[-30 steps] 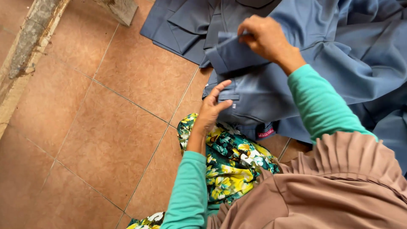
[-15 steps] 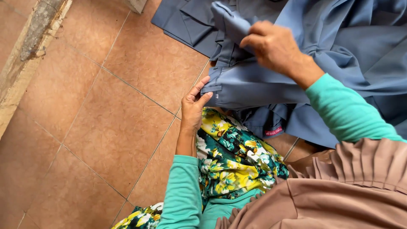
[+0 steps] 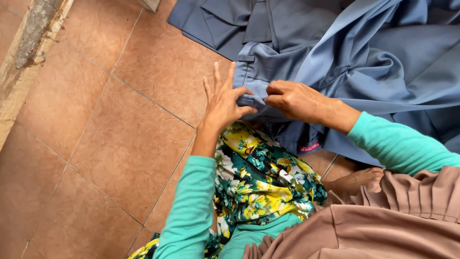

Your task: The person is folding trousers and stacking them neatly on the floor.

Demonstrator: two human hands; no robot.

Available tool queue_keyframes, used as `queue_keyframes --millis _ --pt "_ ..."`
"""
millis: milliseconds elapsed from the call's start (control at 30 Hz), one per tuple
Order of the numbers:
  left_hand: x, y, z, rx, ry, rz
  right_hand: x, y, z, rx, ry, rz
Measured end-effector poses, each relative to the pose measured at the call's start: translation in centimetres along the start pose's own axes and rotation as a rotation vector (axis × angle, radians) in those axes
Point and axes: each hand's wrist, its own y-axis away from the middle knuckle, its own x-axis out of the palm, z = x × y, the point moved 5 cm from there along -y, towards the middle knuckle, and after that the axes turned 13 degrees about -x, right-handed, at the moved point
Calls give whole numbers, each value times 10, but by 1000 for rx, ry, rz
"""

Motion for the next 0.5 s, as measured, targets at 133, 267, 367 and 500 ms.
queue_keyframes --millis 133,267,367,500 --pt "43 -20 11 65 -175 290 -4 19 -1 77 -37 34" --pt "30 3 0 37 272 408 -17 28 -6 124 -16 83" --pt "46 1 12 -39 137 343 -4 34 -6 75 246 264" --pt "34 -9 18 -63 162 245 11 66 -40 104 505 459"
